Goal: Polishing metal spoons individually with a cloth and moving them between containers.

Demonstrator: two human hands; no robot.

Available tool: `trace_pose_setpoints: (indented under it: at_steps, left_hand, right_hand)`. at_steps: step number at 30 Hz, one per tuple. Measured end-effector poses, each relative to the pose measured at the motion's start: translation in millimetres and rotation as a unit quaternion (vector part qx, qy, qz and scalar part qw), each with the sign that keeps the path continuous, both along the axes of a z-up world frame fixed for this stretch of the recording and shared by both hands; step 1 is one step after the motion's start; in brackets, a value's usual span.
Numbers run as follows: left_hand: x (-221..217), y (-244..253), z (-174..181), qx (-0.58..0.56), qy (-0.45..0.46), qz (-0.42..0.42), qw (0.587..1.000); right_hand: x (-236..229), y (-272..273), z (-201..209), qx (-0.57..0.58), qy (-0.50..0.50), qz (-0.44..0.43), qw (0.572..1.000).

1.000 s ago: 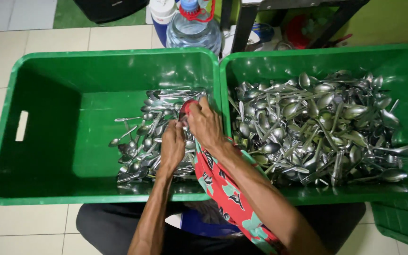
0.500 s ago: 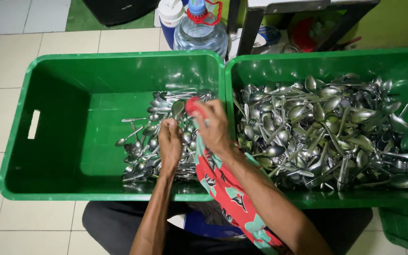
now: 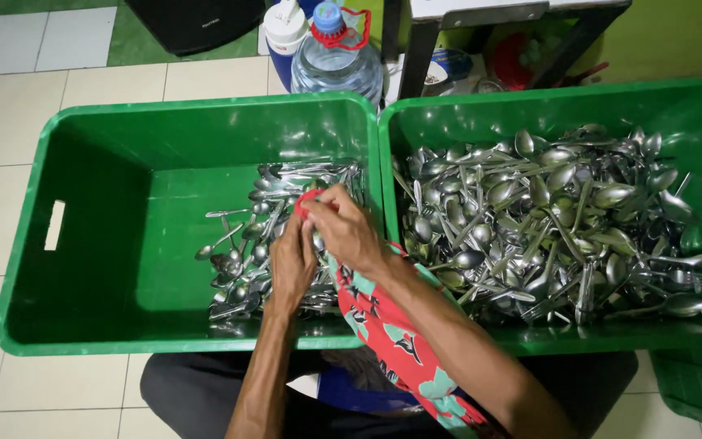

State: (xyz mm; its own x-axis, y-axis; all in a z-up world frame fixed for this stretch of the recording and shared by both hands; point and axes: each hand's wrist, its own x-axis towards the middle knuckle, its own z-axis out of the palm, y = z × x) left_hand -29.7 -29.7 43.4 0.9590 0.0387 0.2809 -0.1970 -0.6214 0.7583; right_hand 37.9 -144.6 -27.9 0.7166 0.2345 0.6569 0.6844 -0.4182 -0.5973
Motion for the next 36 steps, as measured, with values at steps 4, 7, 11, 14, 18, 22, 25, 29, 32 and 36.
trace_pose_setpoints:
  at_steps: [4, 7, 11, 14, 18, 22, 25, 29, 32, 36]
  left_hand:
    - [12.9, 20.1, -71.2, 0.101, -0.028, -0.014, 0.994]
    - [11.4, 15.9, -63.3, 0.18, -0.062, -0.026, 0.981]
    - [14.2, 19.0, -70.3, 0.179, -0.093, -0.015, 0.979]
    - [14.6, 18.6, -85.6, 0.179, -0.113, -0.007, 0.977]
    - [17.7, 5.6, -69.1, 0.197, -0.169, -0.001, 0.966]
    - [14.5, 4.1, -55.4, 0.236, -0.126, 0.004, 0.964]
    - [14.8, 3.3, -43.3, 0.179, -0.065, -0.027, 0.981]
    - [19.1, -4.6, -2.8, -0.266, 0.146, -0.02, 0.953]
    - [38.8, 0.2, -21.3, -0.475, 0.222, -0.074, 0.849]
    - [78.3, -13.3, -55.4, -0.606, 0.289, -0.086, 0.736]
  right_hand:
    - [19.1, -8.7, 0.3, 0.034, 0.04, -0.071, 0.996]
    - [20.0, -14.3, -1.7, 0.085, 0.129, -0.121, 0.98]
    - [17.9, -4.3, -6.7, 0.056, 0.041, -0.058, 0.996]
    - [23.7, -18.4, 1.6, 0.099, 0.112, -0.076, 0.986]
    - [20.4, -18.8, 9.4, 0.185, 0.241, -0.072, 0.95]
    - [25.2, -18.2, -0.6, 0.148, 0.27, -0.067, 0.949]
    - [30.7, -15.7, -15.0, 0.084, 0.278, -0.141, 0.946]
    - [30.4, -16.5, -12.2, 0.117, 0.309, -0.14, 0.933]
    - [29.8, -18.0, -15.9, 0.148, 0.296, -0.127, 0.935]
    - [19.5, -17.3, 7.3, 0.124, 0.307, -0.132, 0.934]
